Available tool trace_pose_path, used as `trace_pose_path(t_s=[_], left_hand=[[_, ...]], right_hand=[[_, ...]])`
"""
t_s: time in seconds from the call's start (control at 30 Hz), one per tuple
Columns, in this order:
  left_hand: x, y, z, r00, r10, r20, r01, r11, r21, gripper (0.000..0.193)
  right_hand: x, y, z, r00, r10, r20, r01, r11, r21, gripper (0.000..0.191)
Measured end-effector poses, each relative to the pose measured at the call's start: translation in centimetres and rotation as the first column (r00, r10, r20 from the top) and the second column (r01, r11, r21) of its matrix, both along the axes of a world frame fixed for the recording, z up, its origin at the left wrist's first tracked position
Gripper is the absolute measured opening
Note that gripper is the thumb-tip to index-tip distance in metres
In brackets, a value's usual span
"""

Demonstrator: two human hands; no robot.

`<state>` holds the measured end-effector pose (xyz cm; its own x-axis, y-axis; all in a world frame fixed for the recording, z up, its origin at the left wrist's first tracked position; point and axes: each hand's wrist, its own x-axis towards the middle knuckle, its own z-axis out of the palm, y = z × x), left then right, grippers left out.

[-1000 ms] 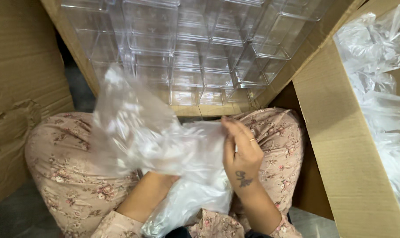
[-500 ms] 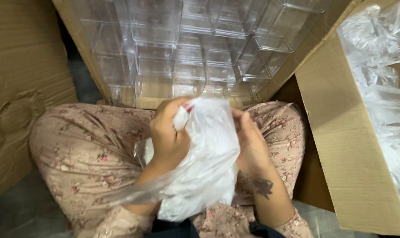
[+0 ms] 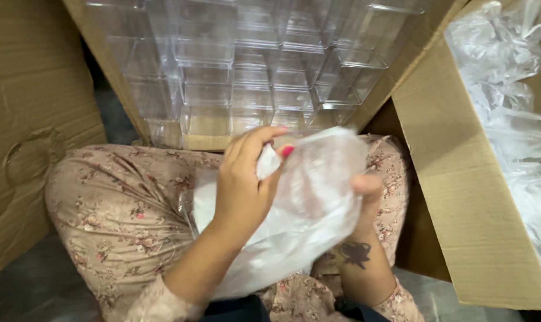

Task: The person sits on the floor between cartons and unpacks clear plastic storage boxes from a cardboard box. They pull a plastic bag off each box, gather the bags, and place the wrapped bags into a second carton beside them.

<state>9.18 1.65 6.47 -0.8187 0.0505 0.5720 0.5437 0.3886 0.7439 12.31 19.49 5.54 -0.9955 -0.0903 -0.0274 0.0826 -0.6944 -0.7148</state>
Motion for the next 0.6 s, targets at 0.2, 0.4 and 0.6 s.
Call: trace_pose_path(t_s=[0.2,0.4,0.6], left_hand=[[1.8,1.4,-1.9,0.756,-0.393,0.523,0.044,0.828,0.559,0.02],[1.1,0.4,-3.7,0.817,-0.182,0.547,0.007,0.952,0.307,0.007],[-1.3,-1.3,-4.6,0.981,-0.005,0.194,0.002,1.0,0.016,0.025]], right_hand=[[0.2,2.1,-2.8,0.981,-0.192,-0.014,0.184,0.956,-0.23,0.074],[0.5,3.0,-7.3,0.933,-0.268,0.24,0.329,0.905,-0.268,0.062],[2.9,1.7,-8.9,0.948,0.311,0.067,-0.263,0.884,-0.386,0.07]])
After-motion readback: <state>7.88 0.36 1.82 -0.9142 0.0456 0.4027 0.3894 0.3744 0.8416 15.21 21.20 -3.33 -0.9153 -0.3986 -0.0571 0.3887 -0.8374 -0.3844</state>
